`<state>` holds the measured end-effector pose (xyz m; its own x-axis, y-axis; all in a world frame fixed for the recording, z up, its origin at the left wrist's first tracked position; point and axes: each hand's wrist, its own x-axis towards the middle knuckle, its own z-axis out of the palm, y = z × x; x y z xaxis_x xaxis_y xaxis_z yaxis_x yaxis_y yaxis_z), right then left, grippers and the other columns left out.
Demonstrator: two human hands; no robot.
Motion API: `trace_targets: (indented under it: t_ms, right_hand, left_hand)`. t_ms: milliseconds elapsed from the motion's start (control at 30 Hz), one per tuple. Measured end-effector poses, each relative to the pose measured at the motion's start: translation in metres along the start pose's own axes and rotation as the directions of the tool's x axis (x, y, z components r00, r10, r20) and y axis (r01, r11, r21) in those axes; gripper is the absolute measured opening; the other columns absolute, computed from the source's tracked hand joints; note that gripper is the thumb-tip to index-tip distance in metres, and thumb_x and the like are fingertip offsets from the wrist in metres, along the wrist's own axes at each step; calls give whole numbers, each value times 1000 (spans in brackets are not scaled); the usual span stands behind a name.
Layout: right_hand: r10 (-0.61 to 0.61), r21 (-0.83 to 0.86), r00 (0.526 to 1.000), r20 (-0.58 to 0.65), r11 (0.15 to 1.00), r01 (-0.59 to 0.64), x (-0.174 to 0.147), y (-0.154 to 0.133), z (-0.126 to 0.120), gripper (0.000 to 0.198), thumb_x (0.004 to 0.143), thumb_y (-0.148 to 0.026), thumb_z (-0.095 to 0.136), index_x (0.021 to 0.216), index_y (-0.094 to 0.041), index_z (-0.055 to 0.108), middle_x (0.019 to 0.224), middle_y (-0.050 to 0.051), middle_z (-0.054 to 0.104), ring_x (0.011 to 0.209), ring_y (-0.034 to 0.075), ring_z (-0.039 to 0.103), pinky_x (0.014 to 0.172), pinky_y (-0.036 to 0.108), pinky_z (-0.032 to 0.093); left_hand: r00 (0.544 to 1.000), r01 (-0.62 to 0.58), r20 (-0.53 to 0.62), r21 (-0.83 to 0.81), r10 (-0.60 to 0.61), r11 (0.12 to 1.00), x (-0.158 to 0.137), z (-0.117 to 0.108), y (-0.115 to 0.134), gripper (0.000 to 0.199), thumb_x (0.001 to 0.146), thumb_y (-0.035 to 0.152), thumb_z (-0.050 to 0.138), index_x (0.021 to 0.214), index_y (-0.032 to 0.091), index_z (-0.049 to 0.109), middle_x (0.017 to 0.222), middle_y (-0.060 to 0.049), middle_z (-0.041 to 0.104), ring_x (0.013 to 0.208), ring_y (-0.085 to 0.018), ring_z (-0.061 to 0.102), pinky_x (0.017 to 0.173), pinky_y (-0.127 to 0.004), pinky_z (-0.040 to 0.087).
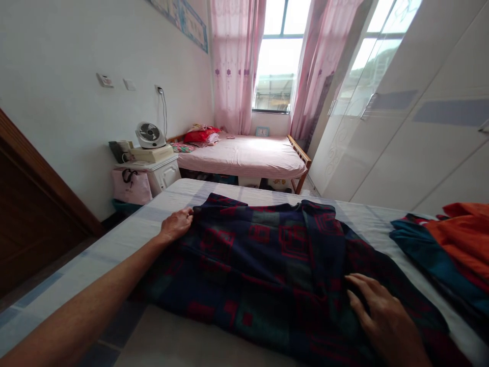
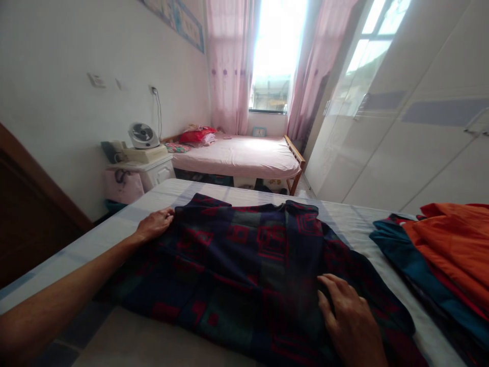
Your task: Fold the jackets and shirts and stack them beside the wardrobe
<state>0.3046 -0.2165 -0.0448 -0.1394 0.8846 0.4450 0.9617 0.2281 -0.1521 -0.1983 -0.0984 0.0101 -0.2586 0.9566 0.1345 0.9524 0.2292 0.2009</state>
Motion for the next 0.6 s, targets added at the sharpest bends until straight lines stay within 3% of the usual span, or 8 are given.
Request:
trace_targets:
  t_ms: [167,300,367,467,600]
  right_hand:
    - [2,-14,1000,23,1000,-2,-1,1,1,33,87,-36,39,110,-24,60,116,7,63,101,24,62,86,42,47]
    - [-9,-45,1000,21,999,10,-3,6,4,34,86,-38,39,108,-25,62,116,7,64,100,25,63,82,41,49]
    - [-25,-49,999,25,998,26,-4,9,5,35,86,-38,38,106,-25,63,116,7,65,100,24,63,81,40,50]
    - [-47,-56,999,22,997,48,-3,13,7,36,86,-37,37,107,-26,64,114,6,66,99,23,64,77,37,52]
    - [-92,-53,996,9,994,93,-1,19,6,36,85,-38,38,107,-27,65,112,5,68,95,22,66,73,35,54]
  left_hand:
    - [983,-179,-36,29,180,983,25,1,16,41,87,30,34,118,18,58,123,-11,57,110,-23,56,92,-33,43]
    - [939,-343,-1,43,343,938,52,2,37,46,84,37,46,126,20,54,131,-10,52,119,-24,49,100,-33,38]
    - [921,-390,39,45,389,920,64,7,48,45,81,37,52,123,23,56,128,-9,55,117,-24,50,98,-33,39]
    - [906,-417,109,45,410,908,76,14,59,29,78,29,54,103,25,68,108,-7,66,105,-24,57,90,-34,43]
    - [875,-456,190,9,446,890,87,14,59,24,72,21,54,90,24,70,96,-5,68,91,-21,61,81,-31,45]
